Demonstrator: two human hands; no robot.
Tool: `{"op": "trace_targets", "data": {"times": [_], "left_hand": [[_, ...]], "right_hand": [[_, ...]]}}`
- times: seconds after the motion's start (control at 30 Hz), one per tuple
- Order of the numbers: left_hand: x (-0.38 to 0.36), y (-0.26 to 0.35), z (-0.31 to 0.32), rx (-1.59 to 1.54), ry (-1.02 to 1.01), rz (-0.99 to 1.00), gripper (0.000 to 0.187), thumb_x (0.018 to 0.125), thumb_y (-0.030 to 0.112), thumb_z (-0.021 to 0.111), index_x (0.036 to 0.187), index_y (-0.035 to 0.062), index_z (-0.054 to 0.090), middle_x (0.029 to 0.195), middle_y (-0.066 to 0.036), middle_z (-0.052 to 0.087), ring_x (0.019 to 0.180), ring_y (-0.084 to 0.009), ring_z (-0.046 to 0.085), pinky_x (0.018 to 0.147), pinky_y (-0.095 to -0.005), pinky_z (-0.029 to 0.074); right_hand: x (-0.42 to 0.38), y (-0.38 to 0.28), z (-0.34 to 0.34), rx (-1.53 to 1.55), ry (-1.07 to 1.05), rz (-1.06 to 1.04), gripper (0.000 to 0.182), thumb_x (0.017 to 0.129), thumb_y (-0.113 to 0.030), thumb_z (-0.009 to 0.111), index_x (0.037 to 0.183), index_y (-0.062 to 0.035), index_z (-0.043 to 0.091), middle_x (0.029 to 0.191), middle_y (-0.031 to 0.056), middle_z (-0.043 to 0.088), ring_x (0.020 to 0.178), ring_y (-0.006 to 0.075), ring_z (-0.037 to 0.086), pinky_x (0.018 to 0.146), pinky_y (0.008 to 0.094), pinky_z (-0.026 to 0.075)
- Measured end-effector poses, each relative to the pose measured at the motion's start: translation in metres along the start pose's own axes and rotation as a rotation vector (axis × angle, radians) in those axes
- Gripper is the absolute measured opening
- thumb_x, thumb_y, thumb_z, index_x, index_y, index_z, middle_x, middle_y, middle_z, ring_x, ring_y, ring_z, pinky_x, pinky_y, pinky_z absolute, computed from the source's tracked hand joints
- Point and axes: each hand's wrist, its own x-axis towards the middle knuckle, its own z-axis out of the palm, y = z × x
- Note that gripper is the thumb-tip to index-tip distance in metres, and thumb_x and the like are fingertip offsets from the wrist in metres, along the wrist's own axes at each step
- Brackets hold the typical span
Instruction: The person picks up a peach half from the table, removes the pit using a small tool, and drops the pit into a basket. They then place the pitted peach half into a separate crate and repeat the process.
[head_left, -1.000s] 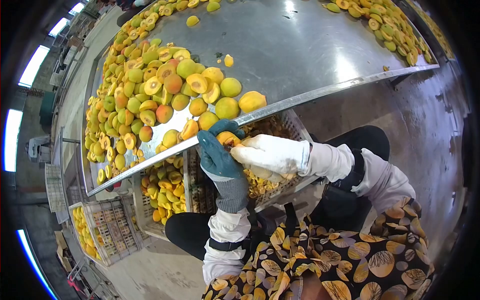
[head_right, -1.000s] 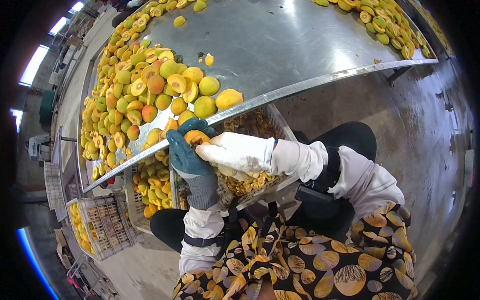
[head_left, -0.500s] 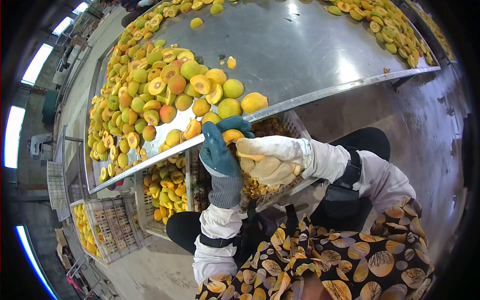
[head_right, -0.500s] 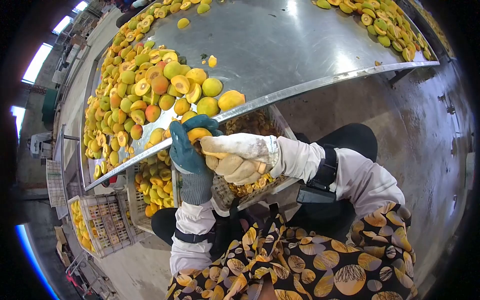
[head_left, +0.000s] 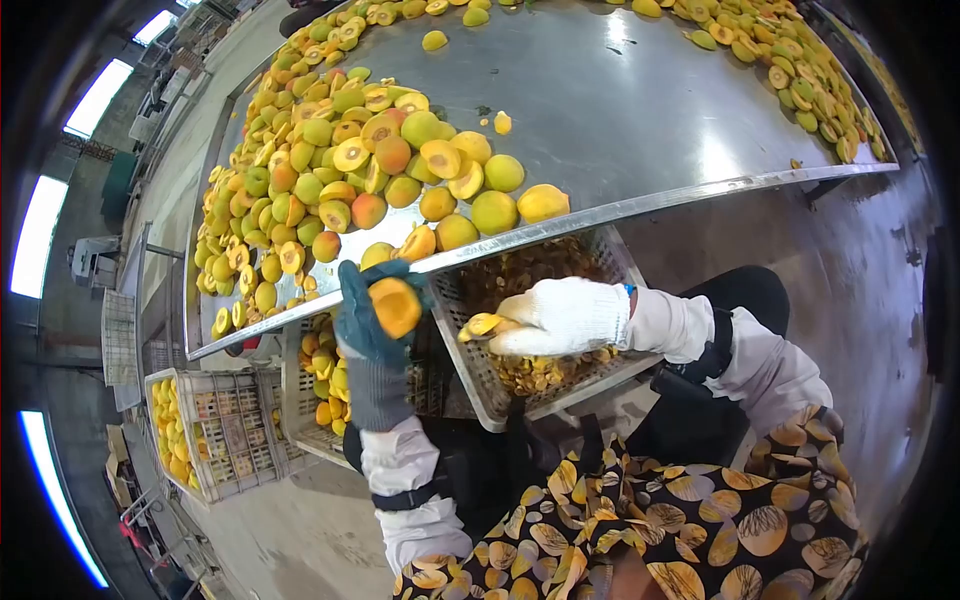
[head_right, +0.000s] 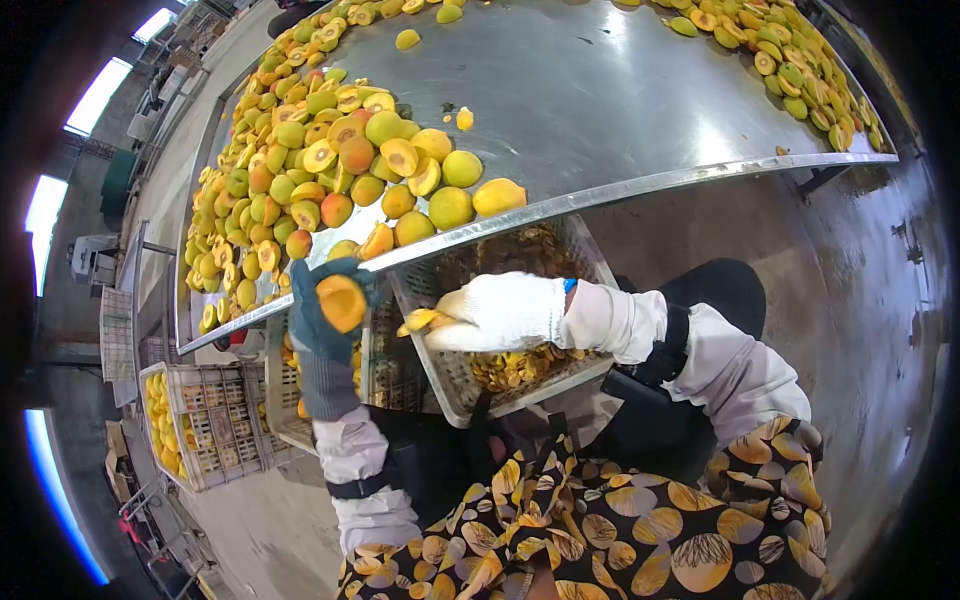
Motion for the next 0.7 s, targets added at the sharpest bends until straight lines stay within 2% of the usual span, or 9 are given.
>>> {"op": "trace_targets", "data": {"times": [0.03, 0.1, 0.17, 0.2, 0.3, 0.43, 0.57, 0.6, 0.7], "left_hand": [[0.010, -0.001, -0.034, 0.331, 0.006, -0.055, 0.059, 0.102, 0.052, 0.048, 0.105, -0.0036, 0.067, 0.092, -0.015, 0.071, 0.080, -0.0288, 0.069, 0.073, -0.0387, 0.056], [0.028, -0.006, -0.062, 1.228, 0.089, 0.169, 0.049, 0.097, 0.045, 0.058, 0.103, -0.0019, 0.071, 0.095, -0.019, 0.072, 0.086, -0.0349, 0.069, 0.079, -0.0434, 0.055], [0.039, 0.010, -0.049, 1.470, 0.198, 0.267, 0.045, 0.093, 0.043, 0.061, 0.109, 0.0017, 0.070, 0.106, -0.022, 0.070, 0.095, -0.0383, 0.067, 0.085, -0.0452, 0.052], [0.054, 0.008, -0.041, 1.441, 0.144, 0.369, 0.044, 0.091, 0.042, 0.066, 0.111, 0.0032, 0.071, 0.108, -0.023, 0.069, 0.102, -0.0382, 0.066, 0.089, -0.0440, 0.051], [0.115, -0.011, -0.039, 1.315, -0.310, 0.102, 0.046, 0.086, 0.045, 0.072, 0.116, 0.0092, 0.070, 0.109, -0.025, 0.068, 0.101, -0.0383, 0.066, 0.088, -0.0441, 0.052], [0.153, -0.020, -0.060, 1.537, -0.291, 0.292, 0.031, 0.087, 0.029, 0.068, 0.109, 0.0056, 0.068, 0.104, -0.023, 0.069, 0.100, -0.0406, 0.066, 0.087, -0.0472, 0.052], [0.154, -0.032, -0.064, 1.473, -0.252, 0.226, 0.036, 0.084, 0.031, 0.071, 0.109, 0.0052, 0.067, 0.107, -0.023, 0.068, 0.102, -0.0405, 0.064, 0.090, -0.0468, 0.051], [0.157, -0.032, -0.067, 1.509, -0.271, 0.233, 0.039, 0.082, 0.032, 0.073, 0.109, 0.0047, 0.067, 0.103, -0.020, 0.069, 0.100, -0.0350, 0.067, 0.084, -0.0441, 0.054], [0.162, -0.049, -0.080, 0.745, -0.032, -0.026, 0.037, 0.084, 0.028, 0.072, 0.113, 0.0047, 0.066, 0.106, -0.017, 0.069, 0.099, -0.0272, 0.068, 0.075, -0.0408, 0.056]], "right_hand": [[-0.001, 0.008, 0.003, -0.130, -0.020, 0.062, 0.051, 0.094, -0.053, 0.055, 0.095, -0.0050, 0.071, 0.081, 0.0169, 0.071, 0.075, 0.0374, 0.070, 0.066, 0.0476, 0.054], [0.001, 0.013, 0.004, -0.342, -0.110, 0.301, 0.050, 0.092, -0.053, 0.055, 0.087, -0.0067, 0.073, 0.079, 0.0174, 0.071, 0.075, 0.0359, 0.070, 0.063, 0.0463, 0.055], [-0.003, 0.024, 0.017, -0.434, -0.040, 0.206, 0.048, 0.092, -0.051, 0.056, 0.083, -0.0066, 0.072, 0.074, 0.0164, 0.070, 0.070, 0.0362, 0.069, 0.060, 0.0455, 0.054], [-0.004, 0.026, 0.022, -0.408, -0.008, 0.141, 0.046, 0.091, -0.050, 0.058, 0.083, -0.0060, 0.072, 0.070, 0.0158, 0.068, 0.066, 0.0377, 0.068, 0.058, 0.0471, 0.053], [-0.002, 0.025, 0.025, -0.454, -0.041, 0.176, 0.045, 0.090, -0.049, 0.059, 0.085, -0.0058, 0.072, 0.070, 0.0158, 0.068, 0.067, 0.0377, 0.068, 0.056, 0.0485, 0.052], [-0.008, 0.029, 0.019, -0.483, 0.056, 0.135, 0.046, 0.089, -0.051, 0.061, 0.081, -0.0056, 0.067, 0.063, 0.0169, 0.064, 0.060, 0.0374, 0.067, 0.052, 0.0468, 0.052], [-0.013, 0.031, 0.017, -0.436, 0.038, 0.133, 0.047, 0.090, -0.051, 0.061, 0.080, -0.0056, 0.067, 0.061, 0.0170, 0.064, 0.060, 0.0379, 0.067, 0.052, 0.0471, 0.052], [-0.011, 0.022, 0.012, -0.434, -0.053, 0.216, 0.050, 0.092, -0.053, 0.058, 0.088, -0.0054, 0.071, 0.071, 0.0178, 0.068, 0.068, 0.0366, 0.069, 0.056, 0.0468, 0.053], [-0.013, 0.016, 0.008, -0.173, 0.069, 0.142, 0.055, 0.093, -0.056, 0.056, 0.091, -0.0032, 0.070, 0.072, 0.0206, 0.067, 0.070, 0.0375, 0.069, 0.057, 0.0484, 0.053]]}}
